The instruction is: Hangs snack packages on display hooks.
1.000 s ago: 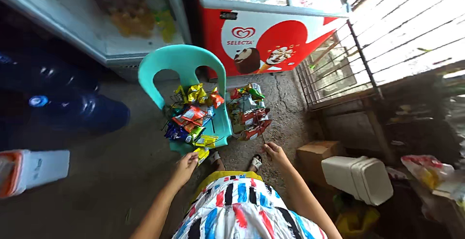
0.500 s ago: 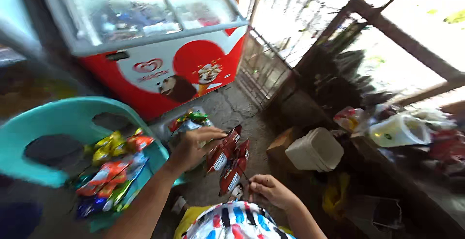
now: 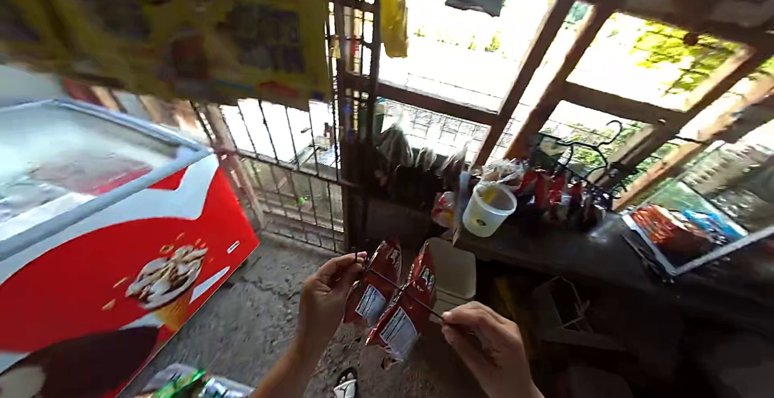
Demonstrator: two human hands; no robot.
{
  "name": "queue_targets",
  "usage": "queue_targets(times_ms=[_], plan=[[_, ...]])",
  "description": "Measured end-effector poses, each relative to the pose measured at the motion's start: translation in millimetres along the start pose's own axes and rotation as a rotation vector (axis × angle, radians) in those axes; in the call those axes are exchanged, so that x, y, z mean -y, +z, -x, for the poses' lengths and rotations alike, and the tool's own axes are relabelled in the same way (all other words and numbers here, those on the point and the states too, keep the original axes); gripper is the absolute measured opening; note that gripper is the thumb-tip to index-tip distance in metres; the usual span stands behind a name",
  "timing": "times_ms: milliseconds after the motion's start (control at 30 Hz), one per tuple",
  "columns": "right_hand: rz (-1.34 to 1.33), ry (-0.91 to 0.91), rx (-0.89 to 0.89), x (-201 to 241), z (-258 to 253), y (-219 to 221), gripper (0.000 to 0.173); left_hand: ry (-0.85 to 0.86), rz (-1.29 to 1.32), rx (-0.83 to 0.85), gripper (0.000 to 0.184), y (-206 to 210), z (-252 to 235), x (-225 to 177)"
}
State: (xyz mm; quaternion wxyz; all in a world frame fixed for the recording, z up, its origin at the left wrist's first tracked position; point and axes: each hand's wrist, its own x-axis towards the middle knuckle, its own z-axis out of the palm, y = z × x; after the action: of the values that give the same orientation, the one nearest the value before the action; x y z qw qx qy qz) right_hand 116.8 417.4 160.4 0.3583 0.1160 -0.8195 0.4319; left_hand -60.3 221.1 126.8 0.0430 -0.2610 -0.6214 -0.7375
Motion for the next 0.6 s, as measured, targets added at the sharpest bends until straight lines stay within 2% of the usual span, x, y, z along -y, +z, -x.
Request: queue_targets(times_ms=[167,367,467,600], plan=[[0.219,-0.292,-0.136,-15,-68,-31,0.013,0.086,0.235,0.16,0.015,62,-91,-11],[0.406,-0.505,-0.162,-38,-147,-59,0.011,0.205,0.316,0.36,0.013,117,-188,-27],[0.51,-0.56,-0.178,-48,-180,-82,0.01,0.264,0.331,0.429,0.018,140,-230,-28],[0.611,-0.593,-0.226,-66,-226,-131,0.013,0.218,0.238,0.409,0.027,146,-255,-12]])
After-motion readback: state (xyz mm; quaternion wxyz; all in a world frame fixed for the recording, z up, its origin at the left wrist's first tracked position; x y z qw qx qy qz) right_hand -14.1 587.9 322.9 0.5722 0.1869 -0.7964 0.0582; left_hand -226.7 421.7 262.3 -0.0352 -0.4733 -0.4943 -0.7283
